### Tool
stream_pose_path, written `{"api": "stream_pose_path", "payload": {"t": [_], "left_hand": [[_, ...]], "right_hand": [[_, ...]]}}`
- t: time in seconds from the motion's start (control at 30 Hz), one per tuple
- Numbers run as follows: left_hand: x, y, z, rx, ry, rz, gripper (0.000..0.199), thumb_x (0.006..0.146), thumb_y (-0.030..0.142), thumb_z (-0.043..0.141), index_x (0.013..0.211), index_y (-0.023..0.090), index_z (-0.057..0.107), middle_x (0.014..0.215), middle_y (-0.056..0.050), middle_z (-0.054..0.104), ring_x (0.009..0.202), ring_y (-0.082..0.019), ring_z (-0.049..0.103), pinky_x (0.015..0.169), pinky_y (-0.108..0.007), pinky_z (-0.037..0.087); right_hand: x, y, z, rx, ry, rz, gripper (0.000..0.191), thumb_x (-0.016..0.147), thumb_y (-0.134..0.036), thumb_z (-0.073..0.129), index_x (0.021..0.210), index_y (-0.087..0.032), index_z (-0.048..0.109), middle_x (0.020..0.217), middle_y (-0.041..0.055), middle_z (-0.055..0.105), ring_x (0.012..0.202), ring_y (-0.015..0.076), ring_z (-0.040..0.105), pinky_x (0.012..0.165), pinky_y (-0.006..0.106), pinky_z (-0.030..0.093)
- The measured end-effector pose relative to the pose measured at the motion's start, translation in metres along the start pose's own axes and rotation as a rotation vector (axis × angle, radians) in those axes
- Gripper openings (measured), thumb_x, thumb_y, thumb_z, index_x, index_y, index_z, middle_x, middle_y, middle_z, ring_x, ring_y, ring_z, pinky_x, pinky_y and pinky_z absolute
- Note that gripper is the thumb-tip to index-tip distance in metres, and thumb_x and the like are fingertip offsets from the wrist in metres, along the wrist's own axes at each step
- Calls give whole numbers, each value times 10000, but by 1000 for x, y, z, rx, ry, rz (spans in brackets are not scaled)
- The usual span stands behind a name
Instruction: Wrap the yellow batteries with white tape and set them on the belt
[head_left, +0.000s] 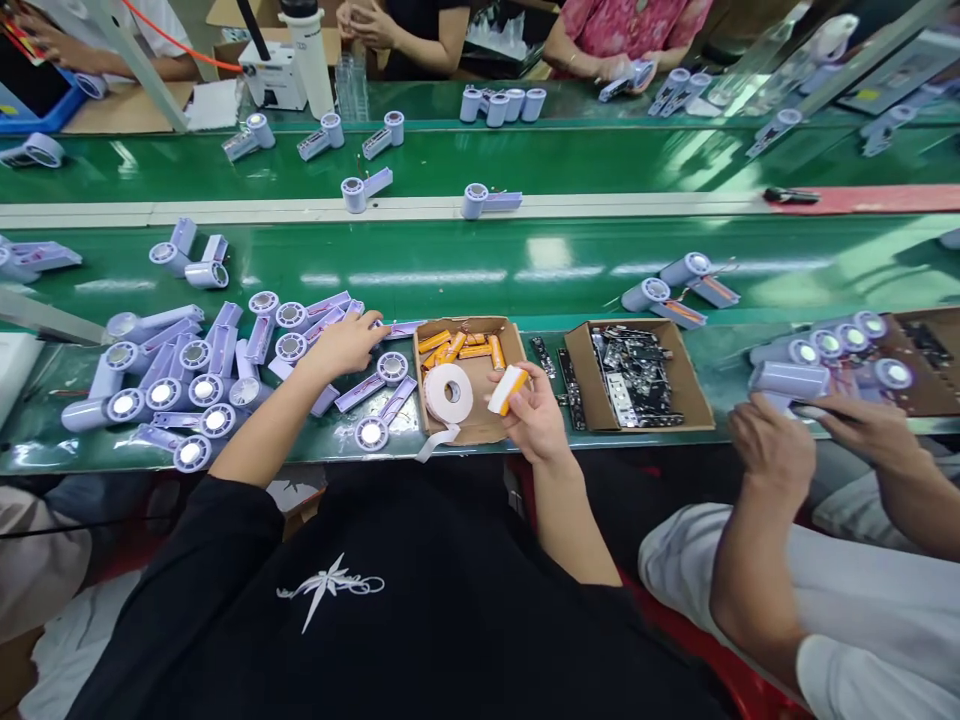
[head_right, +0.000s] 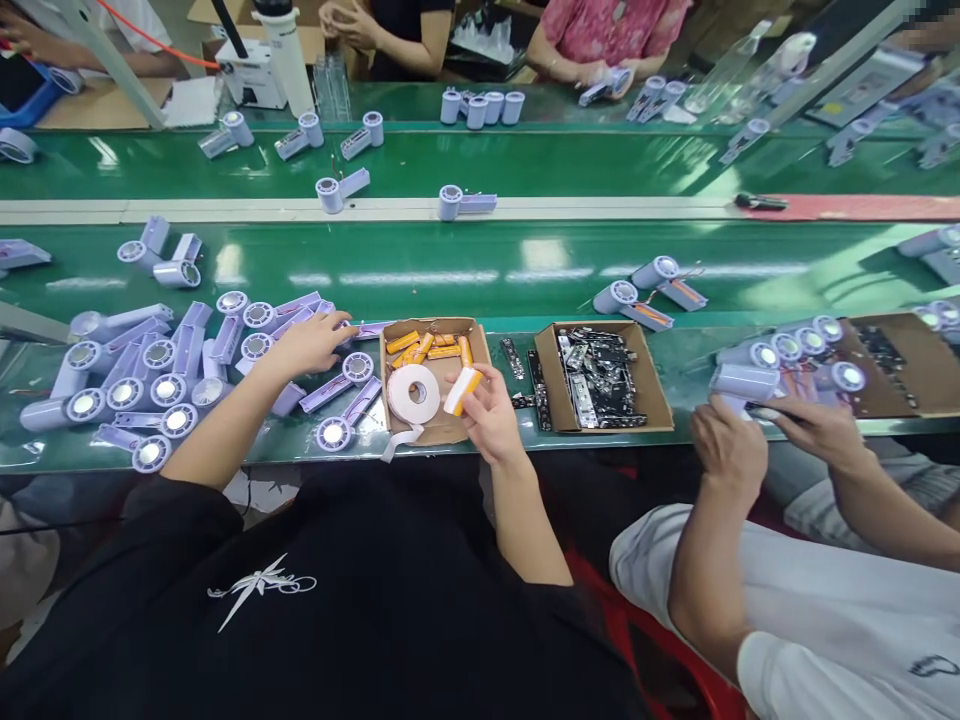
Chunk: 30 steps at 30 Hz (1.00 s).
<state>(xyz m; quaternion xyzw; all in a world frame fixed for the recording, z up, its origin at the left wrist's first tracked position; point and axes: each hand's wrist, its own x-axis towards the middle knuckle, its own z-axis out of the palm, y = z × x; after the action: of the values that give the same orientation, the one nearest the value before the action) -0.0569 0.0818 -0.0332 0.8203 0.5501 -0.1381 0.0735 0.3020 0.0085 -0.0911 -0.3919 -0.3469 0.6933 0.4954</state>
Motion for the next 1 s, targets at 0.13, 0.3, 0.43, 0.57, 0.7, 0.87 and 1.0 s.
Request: {"api": "stream_pose_path", "payload": {"t": [0.13,0.3,0.43,0.57,0.7,0.87,1.0], "left_hand": [[4,3,6,-152,43,-63,533,1046,284,575,1577,247,597,1666,-128,570,1427,-350,623,1078,-474,584],[11,-5,4,-206,35,-121,635,995,284,655,1608,161,545,1631,-160,611,1434,-343,630,1120,-427,542],[20,-25,5,-276,-4,-126,630,919,430,786,1486,179,674,1426,-140,755,1313,-353,694,1087,-408,532],[23,-36,14,-363,56,-67,637,877,446,821,1447,189,700,1411,-126,765,1276,-331,704,1090,-396,525],[16,-34,19,-399,83,-48,616,906,398,782,1461,156,672,1401,-135,764,1254,-313,709,1079,-383,530],[16,-23,12,-269,77,37,509,977,341,682,1463,189,673,1457,-123,725,1295,-300,689,1093,-394,519],[31,-10,10,-99,71,71,327,1013,265,634,1298,183,771,1389,-133,750,1255,-309,704,1036,-404,538]], "right_hand": [[7,-2,15,-92,24,16,734,665,-499,1043,1216,-285,608,1038,56,865,1015,294,860,829,411,724],[47,-12,47,-220,-105,-151,670,720,-515,1007,1193,-277,595,1091,72,859,1072,297,846,861,435,722],[97,-20,85,-331,-251,-187,708,791,-570,934,1322,-301,550,1153,57,831,1021,232,826,915,405,701],[139,-10,121,-470,-377,-202,661,768,-593,920,1241,-277,583,1086,44,834,1010,219,807,1015,420,661],[158,6,135,-472,-436,-147,712,794,-636,867,1324,-272,561,1154,59,833,1064,225,795,1039,438,647],[168,9,123,-535,-406,-179,669,793,-554,887,1319,-241,617,1145,86,838,1150,259,789,1109,470,618],[178,5,112,-555,-375,-204,652,795,-545,890,1302,-235,620,1129,90,847,1110,269,808,1082,496,640]]}}
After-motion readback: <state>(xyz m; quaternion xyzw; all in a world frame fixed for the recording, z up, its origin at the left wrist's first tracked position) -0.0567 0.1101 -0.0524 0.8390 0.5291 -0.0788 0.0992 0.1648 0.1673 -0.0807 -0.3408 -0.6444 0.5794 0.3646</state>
